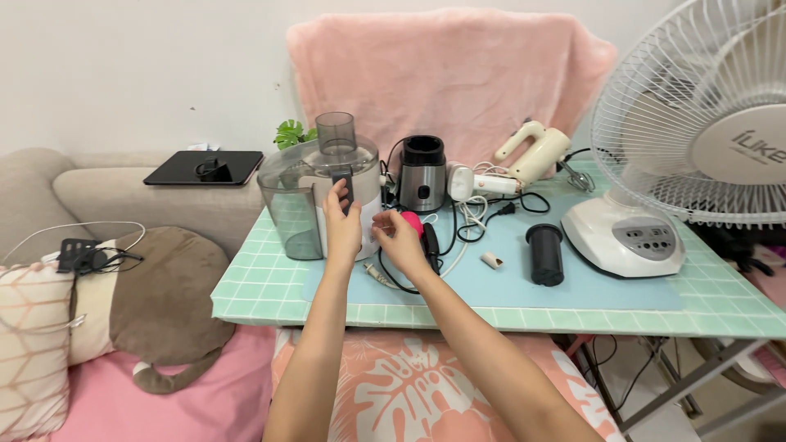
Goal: The person reassembles a white table fan by attaching the central hub, securing the front grille, and adjusting the base. They then disassemble a food processor by removing the lid and inner bowl, placing parts on the table.
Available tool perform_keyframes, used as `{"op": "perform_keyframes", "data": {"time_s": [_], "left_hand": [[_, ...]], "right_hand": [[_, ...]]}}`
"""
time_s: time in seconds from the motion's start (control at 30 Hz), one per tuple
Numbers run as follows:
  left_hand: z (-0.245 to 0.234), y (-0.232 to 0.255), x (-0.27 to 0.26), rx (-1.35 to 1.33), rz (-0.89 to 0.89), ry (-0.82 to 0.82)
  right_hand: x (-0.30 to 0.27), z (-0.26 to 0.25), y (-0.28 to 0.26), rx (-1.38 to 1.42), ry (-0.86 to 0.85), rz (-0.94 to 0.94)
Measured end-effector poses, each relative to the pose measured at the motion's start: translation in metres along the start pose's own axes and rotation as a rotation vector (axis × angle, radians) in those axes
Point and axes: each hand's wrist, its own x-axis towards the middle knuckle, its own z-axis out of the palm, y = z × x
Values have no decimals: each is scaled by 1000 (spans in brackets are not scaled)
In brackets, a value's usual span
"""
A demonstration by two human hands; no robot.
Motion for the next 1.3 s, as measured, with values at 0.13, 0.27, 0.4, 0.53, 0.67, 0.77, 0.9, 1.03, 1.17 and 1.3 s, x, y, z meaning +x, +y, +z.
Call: {"op": "perform_keyframes", "data": {"time_s": [0.13,0.27,0.4,0.53,0.67,0.77,0.9,1.03,1.17,1.3], "left_hand": [[-20,5,7,61,71,43],[-40,-1,11,42,57,107],[-54,-6,16,70,55,132],[-56,2,16,99,53,121],[-50,24,16,196,185,111],[-43,42,11,336,340,101],[-38,58,9,514,390,88],[-36,61,6,669,407,117],[-36,57,6,711,428,132],[-35,55,8,717,409,118]], "right_hand": [[5,12,-19,-54,8,12],[12,18,-37,-33,9,-5],[25,21,-51,-29,31,-79],[35,24,-60,-7,83,-81],[48,25,-59,-16,115,-112],[50,30,-47,-13,126,-161],[35,39,-19,79,71,180],[24,48,6,166,55,323],[26,51,27,401,-4,471],[39,56,43,960,-4,772]]}}
